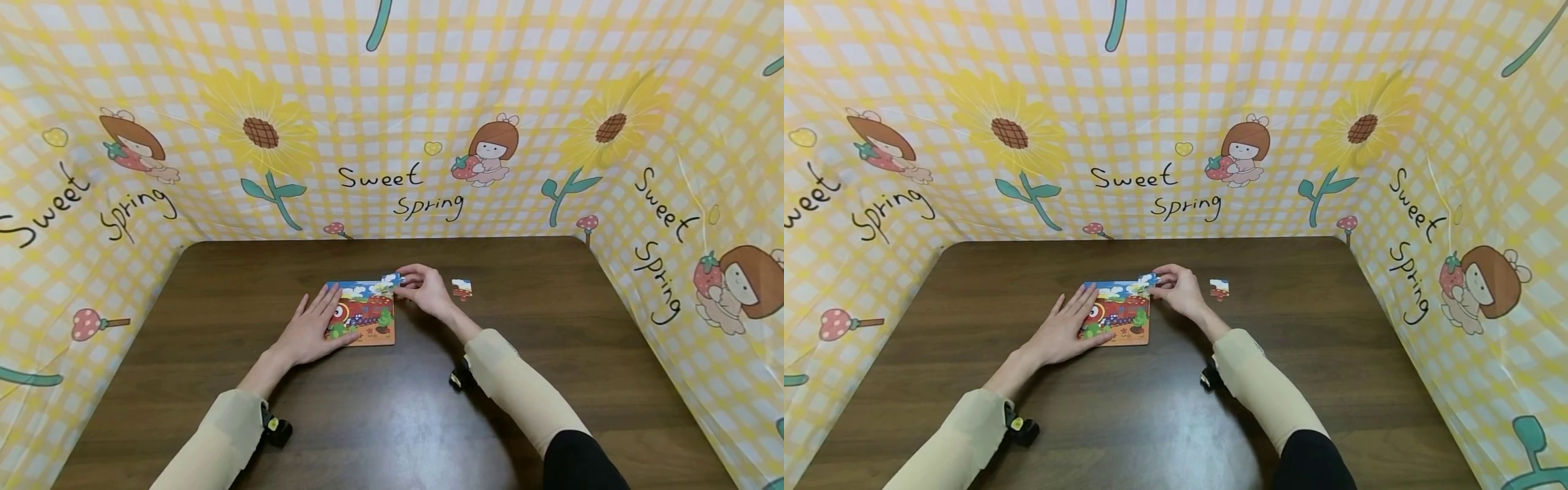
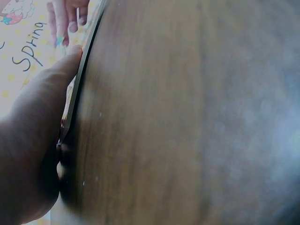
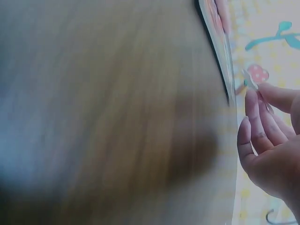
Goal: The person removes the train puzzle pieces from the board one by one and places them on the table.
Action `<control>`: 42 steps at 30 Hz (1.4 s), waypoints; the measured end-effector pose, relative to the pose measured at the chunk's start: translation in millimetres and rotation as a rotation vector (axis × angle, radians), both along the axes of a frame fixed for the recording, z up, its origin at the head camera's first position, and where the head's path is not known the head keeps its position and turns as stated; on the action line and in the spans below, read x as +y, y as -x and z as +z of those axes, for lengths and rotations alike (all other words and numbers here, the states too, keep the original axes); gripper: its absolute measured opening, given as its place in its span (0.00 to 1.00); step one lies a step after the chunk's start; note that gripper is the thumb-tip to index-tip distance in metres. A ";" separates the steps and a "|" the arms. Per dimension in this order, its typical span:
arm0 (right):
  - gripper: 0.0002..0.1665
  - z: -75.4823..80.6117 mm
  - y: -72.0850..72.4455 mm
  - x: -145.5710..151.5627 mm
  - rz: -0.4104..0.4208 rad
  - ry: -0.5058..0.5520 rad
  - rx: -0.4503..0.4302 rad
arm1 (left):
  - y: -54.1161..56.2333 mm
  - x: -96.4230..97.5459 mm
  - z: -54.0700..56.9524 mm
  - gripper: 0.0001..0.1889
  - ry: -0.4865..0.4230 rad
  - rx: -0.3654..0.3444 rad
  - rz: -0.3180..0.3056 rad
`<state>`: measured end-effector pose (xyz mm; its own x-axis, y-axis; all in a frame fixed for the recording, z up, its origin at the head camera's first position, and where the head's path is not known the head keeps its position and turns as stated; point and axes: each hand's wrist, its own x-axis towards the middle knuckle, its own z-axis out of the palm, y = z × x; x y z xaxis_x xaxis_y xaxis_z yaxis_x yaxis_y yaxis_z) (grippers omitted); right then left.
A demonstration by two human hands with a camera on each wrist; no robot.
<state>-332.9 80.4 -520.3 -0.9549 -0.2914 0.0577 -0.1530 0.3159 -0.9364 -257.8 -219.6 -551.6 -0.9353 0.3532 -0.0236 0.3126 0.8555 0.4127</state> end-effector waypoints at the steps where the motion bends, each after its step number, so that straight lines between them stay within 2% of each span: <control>1: 0.22 0.6 0.0 4.5 -0.004 -0.003 -0.002 | -0.7 0.4 0.8 0.60 -0.005 0.007 -0.002; 4: 0.22 2.3 -0.1 17.3 -0.016 -0.016 -0.007 | -3.2 0.5 2.5 0.60 -0.019 0.028 -0.008; 12: 0.23 3.8 2.9 50.3 -0.032 -0.073 0.020 | -4.3 1.6 3.0 0.60 -0.020 0.029 -0.006; 19: 0.22 5.2 5.0 72.6 -0.053 -0.130 0.060 | -2.7 3.1 8.3 0.59 0.033 0.019 0.003; 23: 0.22 5.3 4.6 79.7 -0.045 -0.180 0.080 | -2.5 2.6 10.0 0.59 0.067 0.015 0.008; 29: 0.22 3.0 3.9 86.3 -0.019 -0.274 0.137 | -3.5 3.3 9.1 0.59 0.067 0.012 0.008; 37: 0.21 0.2 2.6 95.0 0.025 -0.450 0.294 | -4.1 4.6 7.2 0.59 0.061 0.011 0.013; 42: 0.21 -1.4 4.3 98.6 0.036 -0.491 0.293 | -4.7 5.2 8.1 0.59 0.057 0.009 0.010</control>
<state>-337.2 179.0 -521.6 -0.9082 -0.3832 0.1682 -0.4031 0.6931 -0.5976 -253.1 -214.4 -543.6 -0.9390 0.3421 -0.0355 0.3072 0.8807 0.3605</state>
